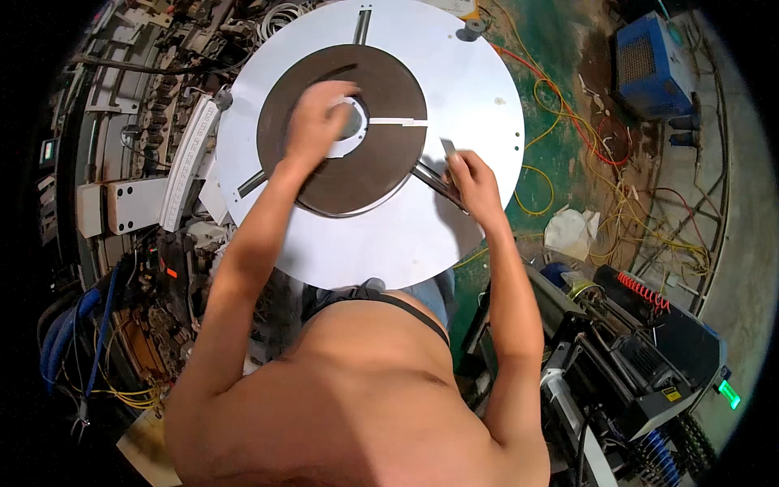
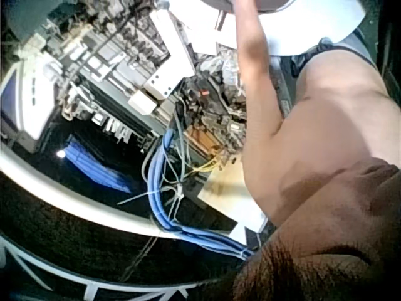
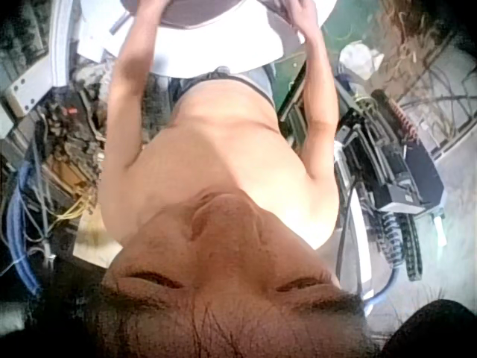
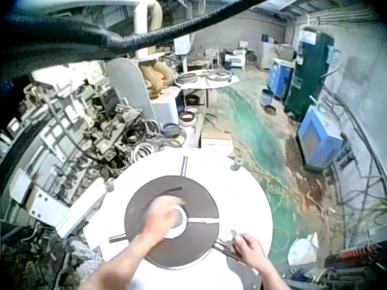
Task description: The person loads a roll of banding onto a circular machine platter and feeds the material into the machine, then carries wood boards from a conveyor to a table, applies labels to them, and feeds them into a processing machine.
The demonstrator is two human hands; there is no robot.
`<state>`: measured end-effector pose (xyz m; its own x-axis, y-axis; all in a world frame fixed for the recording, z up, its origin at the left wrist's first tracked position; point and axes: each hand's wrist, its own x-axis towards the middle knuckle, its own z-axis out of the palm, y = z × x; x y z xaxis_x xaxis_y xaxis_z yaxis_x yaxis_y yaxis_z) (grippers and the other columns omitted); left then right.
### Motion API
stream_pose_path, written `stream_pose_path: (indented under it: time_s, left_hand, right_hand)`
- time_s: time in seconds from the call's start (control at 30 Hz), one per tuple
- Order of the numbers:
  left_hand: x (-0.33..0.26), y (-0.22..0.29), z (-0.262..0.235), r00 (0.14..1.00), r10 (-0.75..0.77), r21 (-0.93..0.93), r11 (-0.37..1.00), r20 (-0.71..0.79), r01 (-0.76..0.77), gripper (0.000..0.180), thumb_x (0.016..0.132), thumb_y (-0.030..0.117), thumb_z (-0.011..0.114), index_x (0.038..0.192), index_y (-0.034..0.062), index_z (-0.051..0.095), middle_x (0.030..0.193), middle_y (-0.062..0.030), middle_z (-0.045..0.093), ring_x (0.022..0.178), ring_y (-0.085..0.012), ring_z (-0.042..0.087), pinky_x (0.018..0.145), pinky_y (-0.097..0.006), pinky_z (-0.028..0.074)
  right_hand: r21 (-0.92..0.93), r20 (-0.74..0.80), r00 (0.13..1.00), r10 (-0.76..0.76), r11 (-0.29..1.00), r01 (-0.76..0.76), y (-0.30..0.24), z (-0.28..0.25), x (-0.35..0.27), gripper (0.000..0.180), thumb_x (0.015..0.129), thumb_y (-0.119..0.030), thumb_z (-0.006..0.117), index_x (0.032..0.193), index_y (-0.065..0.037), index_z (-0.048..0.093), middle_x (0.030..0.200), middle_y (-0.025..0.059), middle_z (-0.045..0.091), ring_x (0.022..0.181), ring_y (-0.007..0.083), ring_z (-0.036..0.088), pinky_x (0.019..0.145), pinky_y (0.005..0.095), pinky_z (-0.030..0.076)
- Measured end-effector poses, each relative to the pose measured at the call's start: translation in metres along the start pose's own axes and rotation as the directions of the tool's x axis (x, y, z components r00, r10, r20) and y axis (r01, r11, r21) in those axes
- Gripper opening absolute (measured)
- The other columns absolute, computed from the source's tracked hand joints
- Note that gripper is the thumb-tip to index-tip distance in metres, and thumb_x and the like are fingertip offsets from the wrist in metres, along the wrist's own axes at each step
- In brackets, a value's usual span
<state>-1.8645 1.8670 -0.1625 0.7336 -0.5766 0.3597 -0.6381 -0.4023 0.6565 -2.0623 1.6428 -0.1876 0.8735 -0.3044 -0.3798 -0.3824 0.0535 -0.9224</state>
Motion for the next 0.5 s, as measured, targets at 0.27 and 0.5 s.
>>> stream_pose_path:
  time_s: [0.27, 0.5]
  left_hand:
    - [0.052, -0.001, 0.042, 0.702, -0.078, 0.178, 0.982, 0.708, -0.070, 0.025, 0.068, 0.013, 0.075, 0.089, 0.0064, 0.064, 0.086, -0.0083, 0.063, 0.082, -0.0237, 0.058, 0.070, -0.037, 0.045]
    - [0.064, -0.016, 0.058, 0.556, -0.114, 0.061, 0.992, 0.823, 0.113, 0.016, 0.069, 0.012, 0.075, 0.076, 0.0030, 0.063, 0.066, -0.0083, 0.060, 0.062, -0.0206, 0.056, 0.058, -0.034, 0.043]
  right_hand:
    - [-0.530, 0.311, 0.950, 0.030, 0.835, 0.147, -0.022, -0.010, 0.097, 0.027, 0.089, -0.026, 0.056, 0.089, -0.001, 0.067, 0.066, 0.0069, 0.060, 0.062, 0.0149, 0.055, 0.061, 0.0295, 0.045]
    - [-0.549, 0.322, 0.946, -0.029, 0.809, 0.211, -0.028, -0.008, 0.107, 0.027, 0.087, -0.025, 0.059, 0.090, -0.001, 0.069, 0.063, 0.0073, 0.060, 0.058, 0.0145, 0.052, 0.059, 0.0298, 0.044]
